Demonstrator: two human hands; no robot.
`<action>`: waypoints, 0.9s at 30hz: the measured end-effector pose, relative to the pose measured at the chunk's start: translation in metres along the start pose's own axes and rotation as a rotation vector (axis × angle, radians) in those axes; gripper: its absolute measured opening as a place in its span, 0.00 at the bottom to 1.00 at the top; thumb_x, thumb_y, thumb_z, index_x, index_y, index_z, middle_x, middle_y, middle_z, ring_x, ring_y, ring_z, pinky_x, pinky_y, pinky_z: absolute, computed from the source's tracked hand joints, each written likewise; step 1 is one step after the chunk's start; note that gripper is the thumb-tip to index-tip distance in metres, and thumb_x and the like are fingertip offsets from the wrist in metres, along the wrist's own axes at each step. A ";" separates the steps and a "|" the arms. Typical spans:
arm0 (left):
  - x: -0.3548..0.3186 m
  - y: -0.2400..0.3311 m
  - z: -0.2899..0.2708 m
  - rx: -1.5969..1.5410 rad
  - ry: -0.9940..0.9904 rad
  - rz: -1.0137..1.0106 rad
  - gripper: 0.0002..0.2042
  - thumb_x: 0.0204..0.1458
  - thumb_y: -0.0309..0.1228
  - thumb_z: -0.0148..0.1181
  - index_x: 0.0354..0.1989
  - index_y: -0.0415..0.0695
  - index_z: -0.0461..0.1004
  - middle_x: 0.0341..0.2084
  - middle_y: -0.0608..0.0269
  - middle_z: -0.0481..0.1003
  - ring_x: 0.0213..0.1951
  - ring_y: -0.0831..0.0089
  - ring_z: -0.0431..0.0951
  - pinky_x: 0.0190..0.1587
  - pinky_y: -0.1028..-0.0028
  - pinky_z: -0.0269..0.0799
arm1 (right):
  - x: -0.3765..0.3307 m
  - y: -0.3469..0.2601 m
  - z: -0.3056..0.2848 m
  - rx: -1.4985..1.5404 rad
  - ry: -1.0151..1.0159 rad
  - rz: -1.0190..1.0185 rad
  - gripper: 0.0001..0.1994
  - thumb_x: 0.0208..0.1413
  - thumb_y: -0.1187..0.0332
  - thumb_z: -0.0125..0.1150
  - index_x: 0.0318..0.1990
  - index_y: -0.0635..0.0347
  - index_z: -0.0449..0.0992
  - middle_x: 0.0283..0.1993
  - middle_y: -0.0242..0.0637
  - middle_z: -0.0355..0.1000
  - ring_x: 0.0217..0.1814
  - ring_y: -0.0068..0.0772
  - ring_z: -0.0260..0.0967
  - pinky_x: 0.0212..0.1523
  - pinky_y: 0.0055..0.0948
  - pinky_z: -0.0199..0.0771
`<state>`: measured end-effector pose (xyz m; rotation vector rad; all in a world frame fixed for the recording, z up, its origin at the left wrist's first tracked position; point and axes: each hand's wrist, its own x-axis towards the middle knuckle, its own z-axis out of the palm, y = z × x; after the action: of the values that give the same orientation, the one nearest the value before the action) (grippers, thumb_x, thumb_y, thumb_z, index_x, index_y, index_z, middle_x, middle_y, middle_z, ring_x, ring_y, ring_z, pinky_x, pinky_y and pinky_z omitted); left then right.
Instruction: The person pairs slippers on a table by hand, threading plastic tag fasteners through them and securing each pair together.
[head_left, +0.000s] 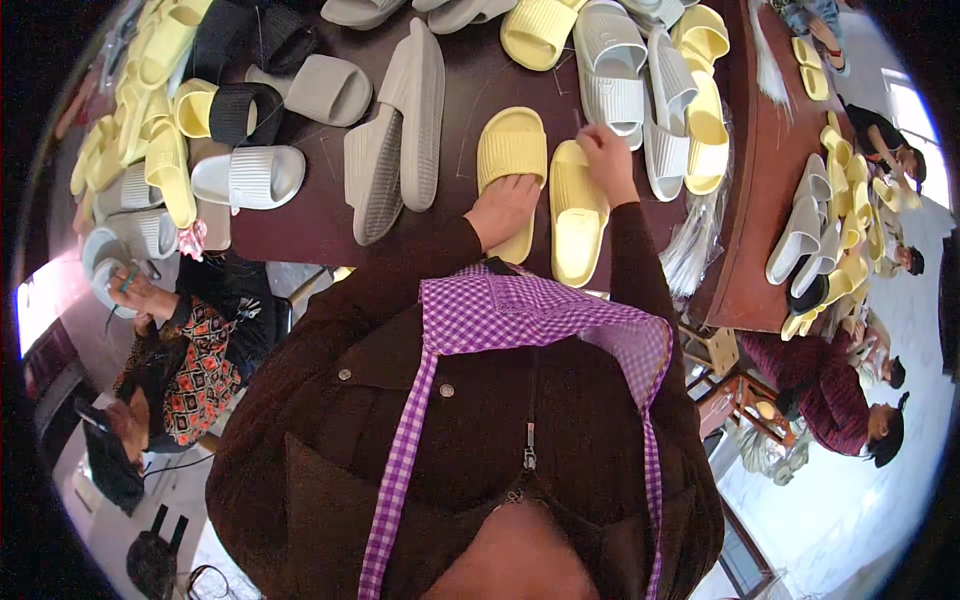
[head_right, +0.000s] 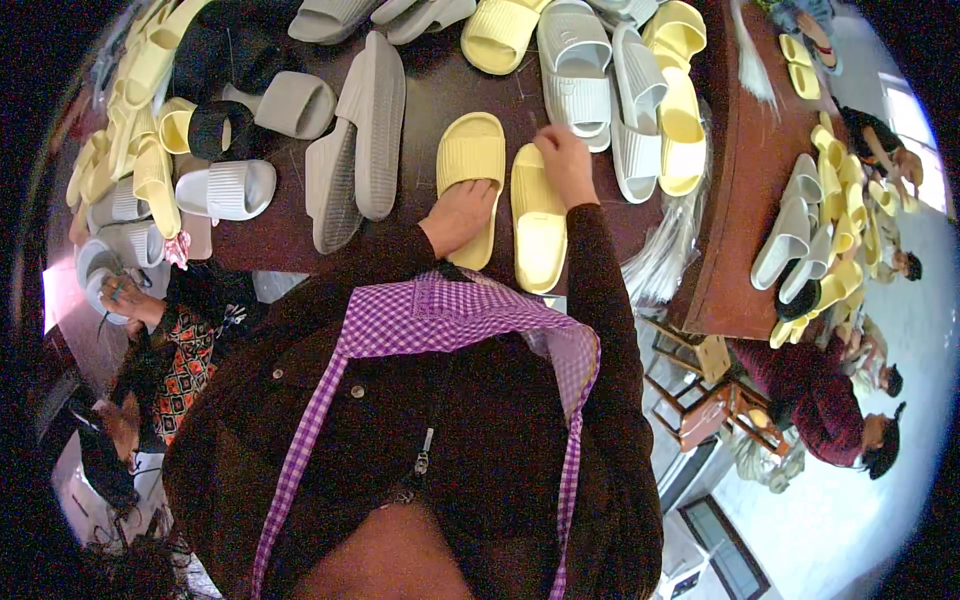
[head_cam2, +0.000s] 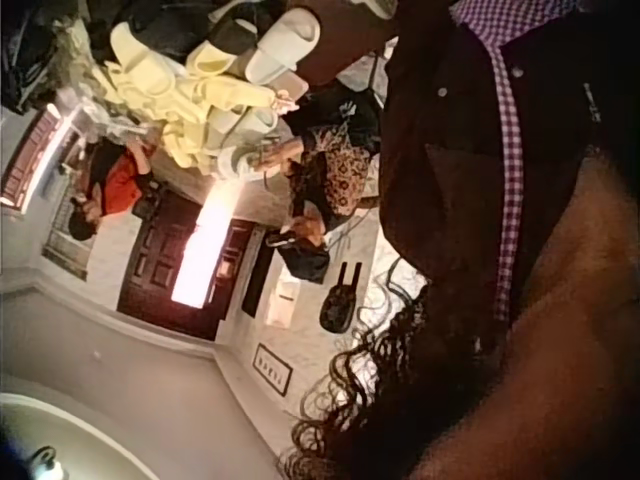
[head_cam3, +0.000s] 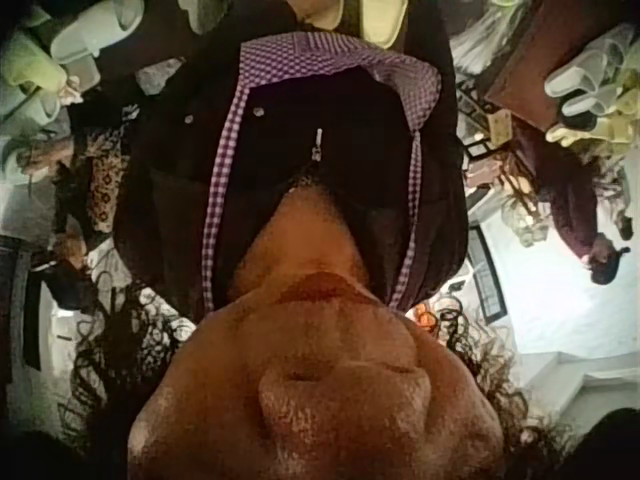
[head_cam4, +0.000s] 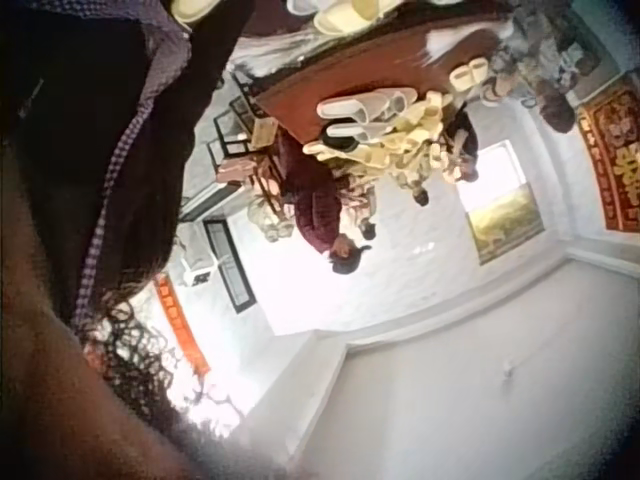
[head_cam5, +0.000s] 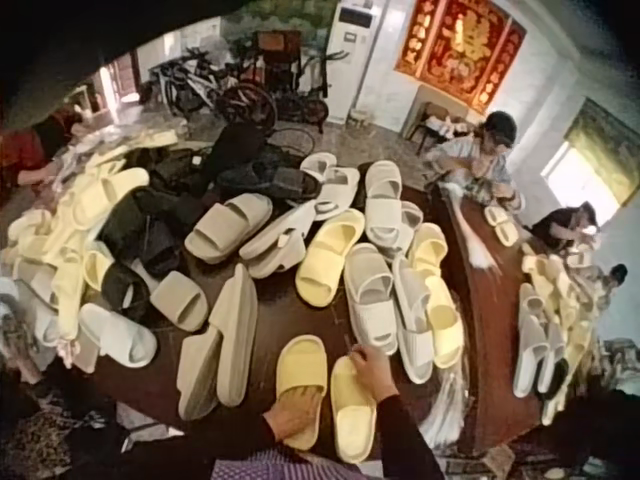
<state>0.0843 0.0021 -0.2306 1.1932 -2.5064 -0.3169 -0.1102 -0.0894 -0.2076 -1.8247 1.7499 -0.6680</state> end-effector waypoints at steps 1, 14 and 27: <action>0.000 -0.001 0.000 0.001 -0.006 0.008 0.16 0.44 0.26 0.48 0.43 0.34 0.67 0.34 0.56 0.67 0.37 0.65 0.70 0.40 0.72 0.69 | 0.004 -0.010 0.004 0.116 -0.076 -0.048 0.09 0.47 0.67 0.56 0.32 0.64 0.75 0.28 0.42 0.73 0.30 0.34 0.71 0.33 0.30 0.69; 0.003 -0.005 -0.006 -0.134 -0.193 -0.061 0.19 0.44 0.26 0.49 0.46 0.33 0.65 0.39 0.53 0.68 0.40 0.61 0.71 0.43 0.69 0.69 | 0.036 -0.030 0.049 0.031 -0.256 -0.131 0.08 0.45 0.69 0.54 0.32 0.63 0.73 0.29 0.46 0.72 0.34 0.46 0.70 0.35 0.36 0.69; 0.037 -0.014 -0.074 -0.688 0.442 -0.224 0.12 0.45 0.22 0.52 0.40 0.35 0.69 0.37 0.51 0.71 0.40 0.62 0.73 0.42 0.70 0.70 | -0.012 -0.064 0.002 0.487 0.014 0.106 0.05 0.47 0.75 0.55 0.31 0.66 0.71 0.25 0.37 0.70 0.27 0.23 0.66 0.29 0.22 0.66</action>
<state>0.1023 -0.0394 -0.1599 1.0898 -1.6755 -0.7956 -0.0622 -0.0755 -0.1661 -1.3880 1.5109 -0.9656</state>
